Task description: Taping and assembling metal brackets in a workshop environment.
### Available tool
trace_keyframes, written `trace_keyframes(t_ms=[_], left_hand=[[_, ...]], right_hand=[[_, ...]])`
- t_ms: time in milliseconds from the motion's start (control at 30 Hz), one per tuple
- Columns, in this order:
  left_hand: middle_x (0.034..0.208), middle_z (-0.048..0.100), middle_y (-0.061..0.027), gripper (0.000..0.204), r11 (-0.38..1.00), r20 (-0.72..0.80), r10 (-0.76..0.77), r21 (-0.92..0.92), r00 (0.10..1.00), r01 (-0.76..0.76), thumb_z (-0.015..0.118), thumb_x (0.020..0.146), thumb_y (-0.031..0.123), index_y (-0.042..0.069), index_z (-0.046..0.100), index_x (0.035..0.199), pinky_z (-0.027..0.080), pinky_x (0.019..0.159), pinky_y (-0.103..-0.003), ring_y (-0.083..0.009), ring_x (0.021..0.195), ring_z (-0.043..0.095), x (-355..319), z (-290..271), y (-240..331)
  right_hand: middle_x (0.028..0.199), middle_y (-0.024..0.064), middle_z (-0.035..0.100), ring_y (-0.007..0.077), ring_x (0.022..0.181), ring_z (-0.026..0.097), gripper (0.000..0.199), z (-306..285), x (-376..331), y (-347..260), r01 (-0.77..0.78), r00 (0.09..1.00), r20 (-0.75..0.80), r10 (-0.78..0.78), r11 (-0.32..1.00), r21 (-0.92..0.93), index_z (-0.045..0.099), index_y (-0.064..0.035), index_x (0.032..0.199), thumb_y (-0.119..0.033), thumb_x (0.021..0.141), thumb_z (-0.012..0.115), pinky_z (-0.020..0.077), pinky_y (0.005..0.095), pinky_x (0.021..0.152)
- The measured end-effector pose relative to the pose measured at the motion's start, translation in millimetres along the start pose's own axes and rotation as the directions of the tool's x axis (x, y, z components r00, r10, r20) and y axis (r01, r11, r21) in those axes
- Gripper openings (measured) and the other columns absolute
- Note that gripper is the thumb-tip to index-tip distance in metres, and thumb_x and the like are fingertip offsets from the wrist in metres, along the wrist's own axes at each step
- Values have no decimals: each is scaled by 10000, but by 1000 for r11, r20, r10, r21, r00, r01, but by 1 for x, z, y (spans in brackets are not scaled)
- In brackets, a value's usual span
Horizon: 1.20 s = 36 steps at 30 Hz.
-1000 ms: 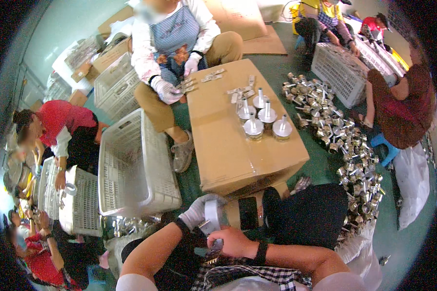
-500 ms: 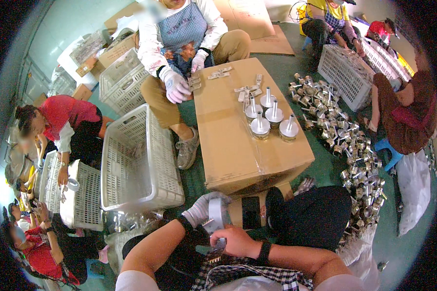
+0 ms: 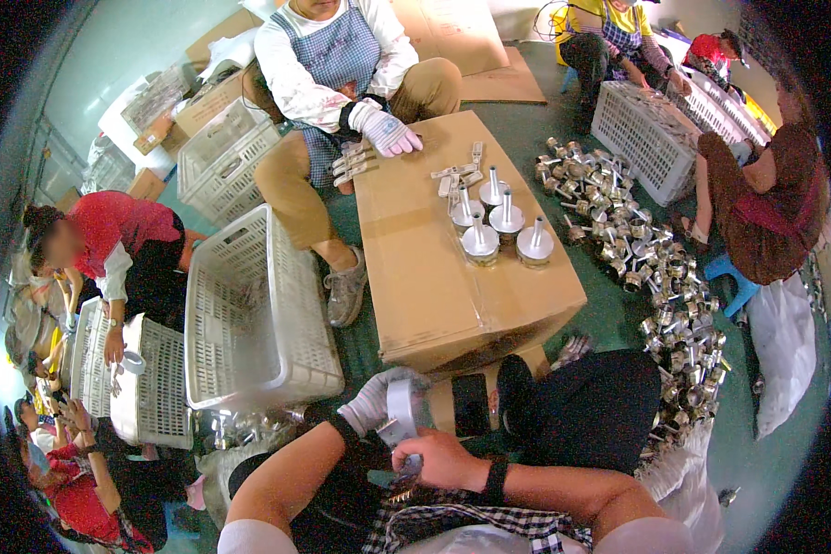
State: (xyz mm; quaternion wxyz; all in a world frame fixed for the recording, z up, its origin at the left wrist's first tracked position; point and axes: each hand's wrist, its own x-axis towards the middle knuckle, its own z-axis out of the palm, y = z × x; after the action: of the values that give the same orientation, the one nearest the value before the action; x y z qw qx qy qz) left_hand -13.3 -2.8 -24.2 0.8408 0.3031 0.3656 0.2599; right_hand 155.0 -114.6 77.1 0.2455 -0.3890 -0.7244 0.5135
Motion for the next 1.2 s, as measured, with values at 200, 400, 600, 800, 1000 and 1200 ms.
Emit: trace_keyframes(t_ms=[200,400,600,800,1000,1200], left_hand=[[876,622,-137,234,999,-5,-4,-40,1000,4,477,872,103,-52,570,1021,527,673,-330,-219,758,604,-7,13,9],[897,620,-131,221,948,0,-136,-290,991,130,482,871,105,-45,573,1005,525,695,-330,-217,783,603,-6,13,15],[919,618,-146,235,923,29,-152,-353,988,153,496,864,121,-49,571,1008,526,731,-346,-227,800,605,-4,8,15],[935,618,-150,246,950,-6,-110,-293,994,103,502,858,122,-53,570,1017,525,741,-345,-229,805,606,-5,12,14],[939,619,-145,240,971,-22,-97,-220,995,89,507,852,109,-52,571,1018,527,739,-334,-223,808,607,-5,10,13],[934,621,-147,240,984,-7,-57,-167,998,55,509,849,107,-54,571,1016,530,727,-334,-224,813,608,-3,8,9]], right_hand=[[822,58,615,235,806,588,245,-1,-1,0,2,1000,-7,-2,1000,-4,637,-120,841,-96,606,701,448,311,710],[812,57,617,231,782,595,213,3,-1,6,2,1000,-7,-2,1000,-17,633,-117,830,-125,631,707,451,307,700],[805,58,620,233,775,596,217,0,0,2,17,1000,-16,-17,1000,-21,635,-121,830,-119,624,706,449,310,693],[806,67,611,248,775,589,226,-3,0,-2,13,1000,-20,-13,1000,-7,640,-130,834,-86,617,683,446,315,688],[801,68,603,252,782,584,226,-2,0,-2,-6,1000,-7,6,1000,-23,641,-137,837,-80,621,672,444,318,696],[809,81,599,276,809,576,227,-2,0,-2,11,1000,-12,-11,1000,-16,632,-150,831,-80,616,657,444,343,711]])
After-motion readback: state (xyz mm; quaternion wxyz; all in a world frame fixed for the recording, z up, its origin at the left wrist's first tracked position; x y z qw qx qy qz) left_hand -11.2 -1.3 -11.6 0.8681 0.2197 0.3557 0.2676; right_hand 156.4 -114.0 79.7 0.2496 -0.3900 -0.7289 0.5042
